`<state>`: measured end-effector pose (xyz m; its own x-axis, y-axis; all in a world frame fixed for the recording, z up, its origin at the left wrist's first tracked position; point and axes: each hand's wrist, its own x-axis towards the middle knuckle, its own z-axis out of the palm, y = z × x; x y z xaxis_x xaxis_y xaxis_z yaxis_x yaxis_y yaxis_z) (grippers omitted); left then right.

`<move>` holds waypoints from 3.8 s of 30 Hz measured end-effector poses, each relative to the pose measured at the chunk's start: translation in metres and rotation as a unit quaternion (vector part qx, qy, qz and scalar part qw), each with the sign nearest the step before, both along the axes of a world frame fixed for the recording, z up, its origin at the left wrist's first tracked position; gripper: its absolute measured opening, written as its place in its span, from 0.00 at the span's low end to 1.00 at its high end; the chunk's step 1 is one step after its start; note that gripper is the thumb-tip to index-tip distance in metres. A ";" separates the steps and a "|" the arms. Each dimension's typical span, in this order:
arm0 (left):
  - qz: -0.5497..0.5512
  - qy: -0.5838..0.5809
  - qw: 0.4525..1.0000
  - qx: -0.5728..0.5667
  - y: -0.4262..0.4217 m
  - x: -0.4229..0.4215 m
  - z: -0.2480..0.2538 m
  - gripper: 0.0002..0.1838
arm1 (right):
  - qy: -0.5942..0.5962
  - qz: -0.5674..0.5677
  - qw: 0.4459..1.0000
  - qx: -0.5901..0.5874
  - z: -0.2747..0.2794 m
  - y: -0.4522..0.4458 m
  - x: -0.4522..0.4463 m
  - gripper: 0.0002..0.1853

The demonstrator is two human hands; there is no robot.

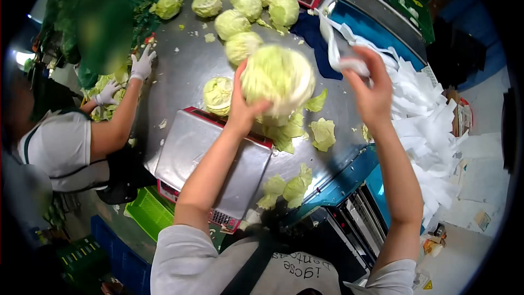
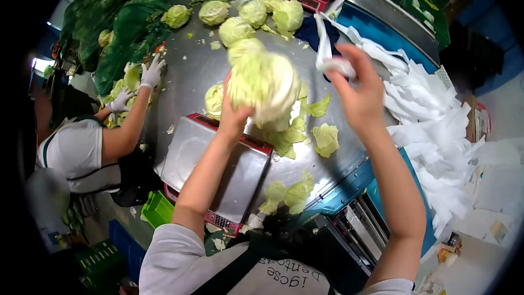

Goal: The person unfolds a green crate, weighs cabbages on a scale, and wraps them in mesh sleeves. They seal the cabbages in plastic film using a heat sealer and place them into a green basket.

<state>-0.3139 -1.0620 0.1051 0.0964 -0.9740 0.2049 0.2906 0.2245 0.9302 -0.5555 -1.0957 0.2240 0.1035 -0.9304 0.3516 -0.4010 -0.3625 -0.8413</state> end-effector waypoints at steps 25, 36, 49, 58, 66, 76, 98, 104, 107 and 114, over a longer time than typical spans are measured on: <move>0.150 -0.434 0.872 -0.168 0.322 0.033 0.051 0.27 | -0.353 0.056 0.899 0.251 -0.079 0.353 0.023 0.10; -0.201 0.314 0.917 0.143 0.369 -0.074 0.059 0.23 | -0.192 0.030 0.981 -0.022 -0.046 0.371 0.045 0.04; -0.152 0.250 0.943 0.161 0.364 -0.056 0.060 0.13 | -0.023 0.083 0.986 -0.144 -0.064 0.354 0.048 0.06; -0.114 0.129 0.979 0.112 0.354 -0.032 0.026 0.11 | -0.436 0.132 0.774 0.440 -0.066 0.345 0.049 0.13; -0.375 0.146 0.862 0.308 0.379 0.044 0.026 0.18 | -0.394 0.312 0.694 0.515 -0.080 0.340 0.038 0.21; 0.255 -0.217 0.927 0.171 0.263 0.136 -0.001 0.17 | -0.088 -0.046 0.995 -0.024 -0.147 0.221 0.129 0.08; -0.242 -0.084 0.967 0.012 0.272 -0.173 0.078 0.27 | -0.701 -0.069 0.649 0.288 -0.073 0.439 -0.084 0.32; -0.311 -0.141 0.935 -0.094 0.222 -0.355 0.072 0.37 | -0.492 -0.264 0.819 0.133 -0.042 0.371 -0.219 0.34; -0.350 -0.153 0.920 -0.085 0.191 -0.413 0.020 0.36 | -0.230 -0.373 0.888 0.138 -0.090 0.347 -0.300 0.37; -0.403 -0.480 0.628 -0.460 0.155 -0.326 0.078 0.22 | 0.246 -0.227 0.941 0.045 -0.050 0.426 -0.354 0.20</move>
